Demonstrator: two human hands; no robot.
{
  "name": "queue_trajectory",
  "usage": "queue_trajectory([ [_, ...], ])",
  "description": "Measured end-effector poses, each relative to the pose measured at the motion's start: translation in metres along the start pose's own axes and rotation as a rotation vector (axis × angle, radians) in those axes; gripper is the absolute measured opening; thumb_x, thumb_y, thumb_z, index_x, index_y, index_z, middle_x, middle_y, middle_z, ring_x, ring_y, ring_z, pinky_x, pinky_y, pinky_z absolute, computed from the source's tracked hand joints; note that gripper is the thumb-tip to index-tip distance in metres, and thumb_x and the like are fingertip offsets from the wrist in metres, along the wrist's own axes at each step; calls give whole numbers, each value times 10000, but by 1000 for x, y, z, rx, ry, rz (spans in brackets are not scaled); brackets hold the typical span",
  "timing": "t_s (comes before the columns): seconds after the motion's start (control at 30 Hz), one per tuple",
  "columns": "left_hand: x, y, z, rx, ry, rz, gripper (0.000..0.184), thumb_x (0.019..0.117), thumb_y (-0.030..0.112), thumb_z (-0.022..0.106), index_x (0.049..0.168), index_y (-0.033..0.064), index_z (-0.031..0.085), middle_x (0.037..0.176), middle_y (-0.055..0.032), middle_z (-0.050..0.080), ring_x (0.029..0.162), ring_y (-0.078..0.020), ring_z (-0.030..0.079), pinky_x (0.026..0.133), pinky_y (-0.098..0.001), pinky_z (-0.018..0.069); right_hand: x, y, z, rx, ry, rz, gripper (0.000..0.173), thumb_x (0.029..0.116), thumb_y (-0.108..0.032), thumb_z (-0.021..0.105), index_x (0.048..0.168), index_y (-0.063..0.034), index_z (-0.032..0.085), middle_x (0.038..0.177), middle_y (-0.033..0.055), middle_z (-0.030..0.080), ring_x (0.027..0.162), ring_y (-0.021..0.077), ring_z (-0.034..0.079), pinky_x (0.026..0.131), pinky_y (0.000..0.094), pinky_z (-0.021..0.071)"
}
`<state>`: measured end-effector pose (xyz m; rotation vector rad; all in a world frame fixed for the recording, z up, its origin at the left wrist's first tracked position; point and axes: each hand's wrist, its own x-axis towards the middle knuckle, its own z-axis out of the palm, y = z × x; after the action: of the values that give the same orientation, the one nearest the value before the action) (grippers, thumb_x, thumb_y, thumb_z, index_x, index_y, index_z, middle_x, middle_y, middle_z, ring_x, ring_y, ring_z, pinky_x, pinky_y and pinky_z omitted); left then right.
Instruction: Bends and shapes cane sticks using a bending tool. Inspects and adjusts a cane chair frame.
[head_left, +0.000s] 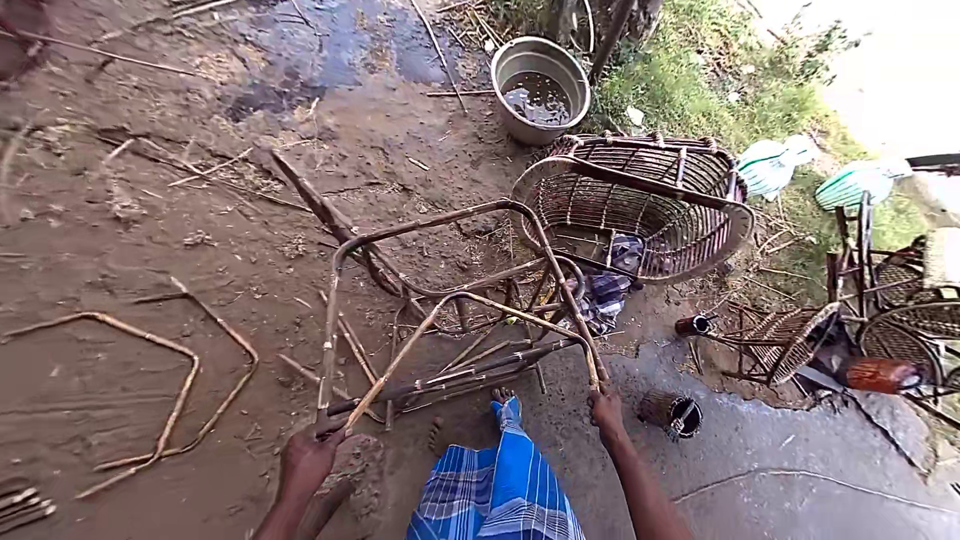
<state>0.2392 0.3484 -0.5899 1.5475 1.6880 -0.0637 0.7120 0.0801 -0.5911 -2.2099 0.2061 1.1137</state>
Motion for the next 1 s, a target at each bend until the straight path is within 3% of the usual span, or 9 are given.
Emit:
queue_trajectory([
  [0.17, -2, 5, 4, 4, 21, -9, 203, 935, 79, 749, 1129, 20, 748, 1114, -202, 728, 999, -352, 695, 931, -585, 523, 2, -2, -4, 80, -26, 56, 279, 1098, -227, 478, 1242, -23, 603, 692, 26, 488, 473, 100, 388, 435, 263, 345],
  [0.27, -2, 9, 6, -13, 48, 2, 199, 932, 66, 754, 1122, 6, 747, 1120, -210, 724, 1018, -367, 688, 941, -598, 513, 1, -10, -8, 209, -59, 85, 467, 1133, -427, 319, 1212, -53, 587, 688, 26, 526, 440, 90, 400, 408, 236, 359],
  [0.37, 1, 15, 8, -2, 68, -1, 175, 931, 66, 757, 1100, 22, 753, 1119, -201, 727, 1040, -375, 683, 954, -621, 500, 12, -13, -11, 272, -111, 120, 719, 1076, -637, 173, 1300, -93, 586, 716, 56, 588, 462, 128, 472, 422, 264, 402],
  [0.47, 5, 19, 6, 15, 62, -25, 175, 933, 82, 761, 1104, 43, 760, 1119, -186, 731, 1026, -365, 687, 936, -612, 509, 20, -12, -9, 258, -129, 130, 808, 1022, -732, 140, 1279, -114, 591, 693, 53, 579, 466, 135, 479, 422, 268, 403],
  [1.0, -3, 10, 8, -16, 58, -72, 157, 921, 62, 768, 1069, 12, 750, 1086, -181, 736, 969, -346, 688, 882, -595, 521, 15, -1, -10, 397, -295, 191, 984, 938, -824, 17, 1286, -100, 585, 656, 55, 559, 456, 149, 501, 411, 283, 435],
])
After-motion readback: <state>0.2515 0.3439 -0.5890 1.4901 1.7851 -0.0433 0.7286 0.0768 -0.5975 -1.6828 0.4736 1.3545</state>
